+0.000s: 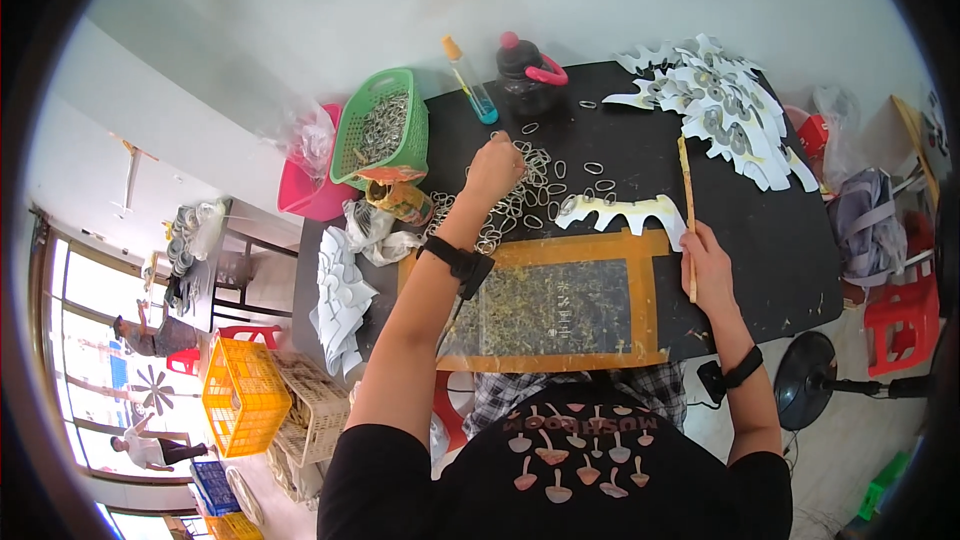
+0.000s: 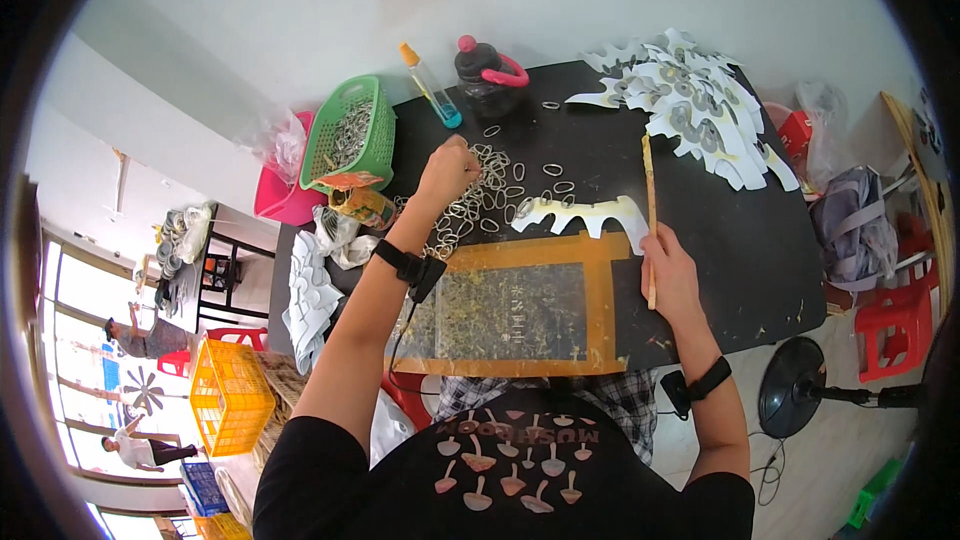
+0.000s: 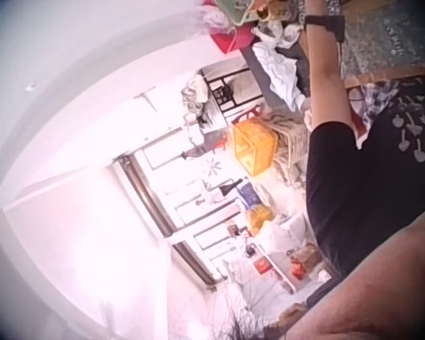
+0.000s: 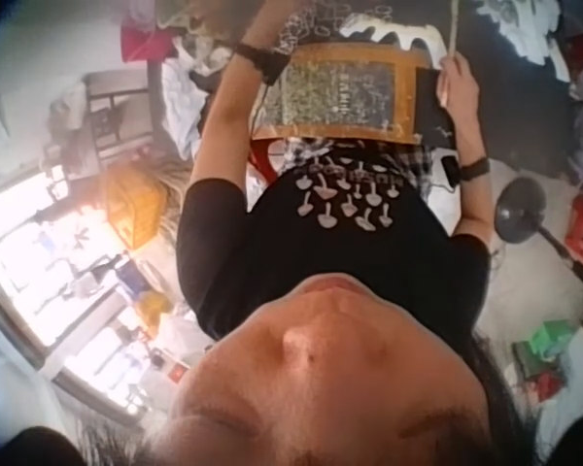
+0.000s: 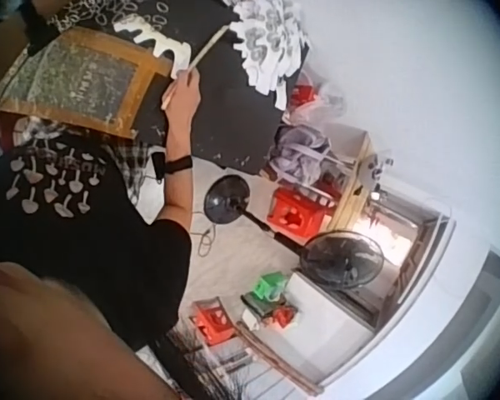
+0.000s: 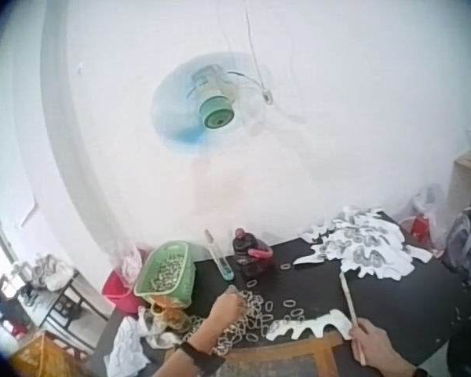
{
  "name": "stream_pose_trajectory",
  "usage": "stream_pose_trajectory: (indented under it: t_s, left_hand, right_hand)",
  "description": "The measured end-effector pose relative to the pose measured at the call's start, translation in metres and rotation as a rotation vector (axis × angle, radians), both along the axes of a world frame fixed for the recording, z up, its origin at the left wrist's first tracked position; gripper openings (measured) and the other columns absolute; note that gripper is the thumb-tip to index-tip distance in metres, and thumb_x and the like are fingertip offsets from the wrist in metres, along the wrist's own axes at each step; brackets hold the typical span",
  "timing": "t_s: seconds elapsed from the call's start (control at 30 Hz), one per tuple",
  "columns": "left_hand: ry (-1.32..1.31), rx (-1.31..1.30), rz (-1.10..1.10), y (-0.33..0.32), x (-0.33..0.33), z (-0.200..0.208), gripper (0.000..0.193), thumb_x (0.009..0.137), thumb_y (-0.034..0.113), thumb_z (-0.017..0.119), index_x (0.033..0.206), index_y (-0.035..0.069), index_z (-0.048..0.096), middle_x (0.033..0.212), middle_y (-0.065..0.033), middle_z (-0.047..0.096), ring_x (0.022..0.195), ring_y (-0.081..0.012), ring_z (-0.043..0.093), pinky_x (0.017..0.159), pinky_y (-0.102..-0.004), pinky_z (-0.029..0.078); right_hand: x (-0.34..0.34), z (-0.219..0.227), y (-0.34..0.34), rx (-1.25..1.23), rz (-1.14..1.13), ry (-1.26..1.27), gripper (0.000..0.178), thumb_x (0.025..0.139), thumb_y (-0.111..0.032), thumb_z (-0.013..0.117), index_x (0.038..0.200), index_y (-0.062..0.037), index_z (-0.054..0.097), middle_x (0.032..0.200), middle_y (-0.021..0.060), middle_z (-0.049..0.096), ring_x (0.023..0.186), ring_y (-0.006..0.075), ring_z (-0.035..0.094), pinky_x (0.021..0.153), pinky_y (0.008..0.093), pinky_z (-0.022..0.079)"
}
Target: Applying adhesive to white shoe upper components using a brush and a screen.
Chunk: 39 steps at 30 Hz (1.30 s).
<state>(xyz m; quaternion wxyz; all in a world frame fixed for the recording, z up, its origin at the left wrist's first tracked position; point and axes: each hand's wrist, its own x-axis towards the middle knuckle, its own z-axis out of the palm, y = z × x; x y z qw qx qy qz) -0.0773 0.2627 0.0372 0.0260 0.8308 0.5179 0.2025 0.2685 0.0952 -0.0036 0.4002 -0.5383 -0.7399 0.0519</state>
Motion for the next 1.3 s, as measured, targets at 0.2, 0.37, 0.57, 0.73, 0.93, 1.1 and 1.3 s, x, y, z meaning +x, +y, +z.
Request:
stream_pose_trajectory:
  t_s: [0.2,0.37,0.57,0.73,0.93,1.1,1.3]
  left_hand:
    - [0.028,-0.12,0.004,-0.009,0.0,-0.001,0.01,0.07,0.005,0.062,0.077,0.006,0.069,0.08,-0.0174,0.065,0.078,-0.0367,0.063,0.072,-0.0439,0.05]
    - [0.086,-0.159,0.143,-0.021,0.008,0.008,0.013,0.075,0.004,0.056,0.087,0.002,0.061,0.081,-0.0203,0.064,0.079,-0.039,0.062,0.07,-0.0451,0.05]
    - [0.207,-0.011,0.095,-0.02,-0.004,0.003,0.019,0.077,0.003,0.056,0.095,0.0,0.05,0.087,-0.0211,0.062,0.081,-0.04,0.063,0.067,-0.0471,0.05]
    - [0.197,-0.103,0.096,-0.027,-0.002,-0.001,0.022,0.08,0.001,0.053,0.101,0.002,0.049,0.09,-0.0227,0.06,0.081,-0.0385,0.062,0.066,-0.045,0.051]
    - [0.146,0.214,-0.002,-0.033,0.007,0.006,0.02,0.074,0.002,0.057,0.093,0.003,0.053,0.088,-0.0146,0.06,0.083,-0.0314,0.06,0.069,-0.0389,0.051]
    - [0.015,0.159,-0.207,-0.029,0.007,-0.001,0.008,0.073,0.0,0.055,0.081,0.002,0.058,0.086,-0.013,0.058,0.083,-0.0302,0.056,0.072,-0.0374,0.047]
    - [-0.063,0.174,-0.138,-0.03,0.015,-0.012,0.011,0.076,0.0,0.052,0.081,0.002,0.062,0.078,-0.0148,0.06,0.078,-0.0317,0.057,0.071,-0.0402,0.045]
  right_hand:
    - [-0.001,0.008,-0.004,-0.493,-0.06,0.369,0.022,0.079,0.003,0.058,0.099,-0.0051,0.056,0.108,0.0127,0.058,0.071,0.0228,0.06,0.058,0.0291,0.049]
    - [0.0,0.003,-0.002,-0.043,0.045,-0.031,0.02,0.082,-0.001,0.057,0.102,-0.0051,0.055,0.111,0.0135,0.056,0.073,0.0246,0.06,0.061,0.0305,0.05]
    - [-0.001,0.015,-0.009,-0.04,0.056,-0.109,0.024,0.083,-0.005,0.056,0.106,-0.0045,0.054,0.111,0.0153,0.056,0.082,0.0299,0.059,0.073,0.0342,0.05]
    - [0.007,0.043,-0.027,-0.714,-0.072,0.337,0.039,0.088,-0.026,0.05,0.119,-0.0017,0.05,0.101,0.0144,0.059,0.086,0.0276,0.058,0.08,0.032,0.045]
    - [0.022,0.041,-0.035,-0.751,-0.182,0.507,0.04,0.087,-0.026,0.052,0.12,-0.0021,0.053,0.105,0.0158,0.059,0.093,0.0264,0.058,0.084,0.031,0.044]
    - [0.03,0.02,-0.041,-0.506,-0.136,0.429,0.041,0.086,-0.023,0.053,0.12,-0.0008,0.055,0.107,0.015,0.06,0.098,0.0234,0.057,0.086,0.0283,0.042]
    - [0.035,0.011,-0.041,-0.62,-0.236,0.704,0.041,0.084,-0.02,0.057,0.118,0.0016,0.056,0.105,0.0146,0.06,0.09,0.0194,0.056,0.081,0.0267,0.043]
